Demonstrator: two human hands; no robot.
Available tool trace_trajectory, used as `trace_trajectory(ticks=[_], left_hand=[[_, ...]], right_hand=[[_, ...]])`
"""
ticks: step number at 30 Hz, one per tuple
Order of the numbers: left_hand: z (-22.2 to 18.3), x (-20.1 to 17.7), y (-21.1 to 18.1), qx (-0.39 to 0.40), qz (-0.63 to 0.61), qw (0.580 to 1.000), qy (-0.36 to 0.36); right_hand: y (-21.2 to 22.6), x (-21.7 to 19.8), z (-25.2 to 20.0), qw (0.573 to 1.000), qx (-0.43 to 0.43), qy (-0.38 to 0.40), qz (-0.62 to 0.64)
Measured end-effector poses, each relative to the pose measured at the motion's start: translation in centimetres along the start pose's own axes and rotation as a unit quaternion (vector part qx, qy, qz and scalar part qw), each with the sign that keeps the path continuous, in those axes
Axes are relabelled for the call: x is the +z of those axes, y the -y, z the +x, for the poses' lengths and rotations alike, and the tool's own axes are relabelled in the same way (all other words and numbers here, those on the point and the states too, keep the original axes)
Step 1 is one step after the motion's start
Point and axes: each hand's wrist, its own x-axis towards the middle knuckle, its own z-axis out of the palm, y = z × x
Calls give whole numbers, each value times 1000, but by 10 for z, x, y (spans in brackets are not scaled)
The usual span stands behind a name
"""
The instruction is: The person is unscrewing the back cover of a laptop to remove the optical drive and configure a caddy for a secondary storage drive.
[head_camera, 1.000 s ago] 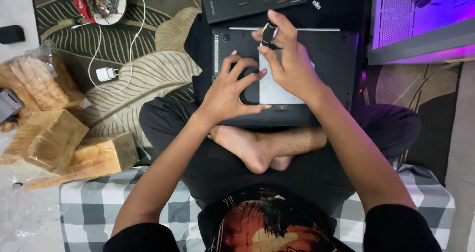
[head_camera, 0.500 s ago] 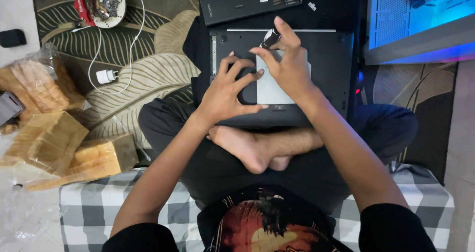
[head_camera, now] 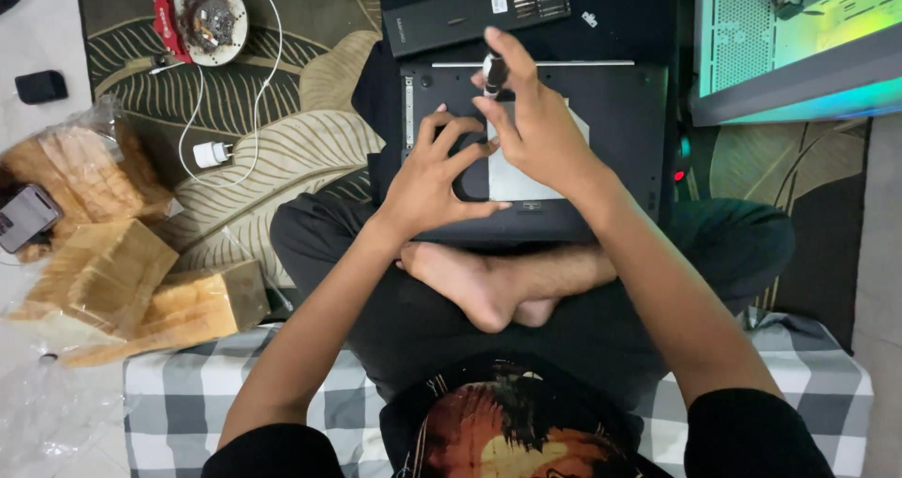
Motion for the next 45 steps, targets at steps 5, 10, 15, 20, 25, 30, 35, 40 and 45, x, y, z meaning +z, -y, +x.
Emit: trace_trajectory(ticks=[5, 10, 15, 20, 25, 30, 35, 40, 45], left_hand=[[-1, -1, 0, -4, 6, 1000, 3], [0, -1, 0, 1, 13, 1000, 5], [-1, -4, -4, 2, 14, 1000, 3], [-4, 3, 3, -29, 24, 999, 21], [-6, 8, 8, -14, 48, 999, 23], [-6, 14, 12, 25, 89, 995, 21], [-7, 20, 16, 35, 107, 992, 61], [-8, 24, 17, 37, 100, 993, 50], [-7, 20, 13, 34, 81, 995, 50]], right_hand=[[1, -3, 4, 1000, 6, -5, 28], [-6, -15, -12, 983, 36, -121, 133], [-24, -39, -60, 947, 37, -231, 219], [-75, -55, -127, 884, 211, -308, 281], [-51, -48, -133, 926, 215, -249, 186], [-38, -41, -130, 955, 199, -217, 43], [-15, -50, -117, 979, 124, -110, -120], [-28, -42, -117, 972, 93, -111, -186], [-13, -43, -111, 970, 113, -109, -186]])
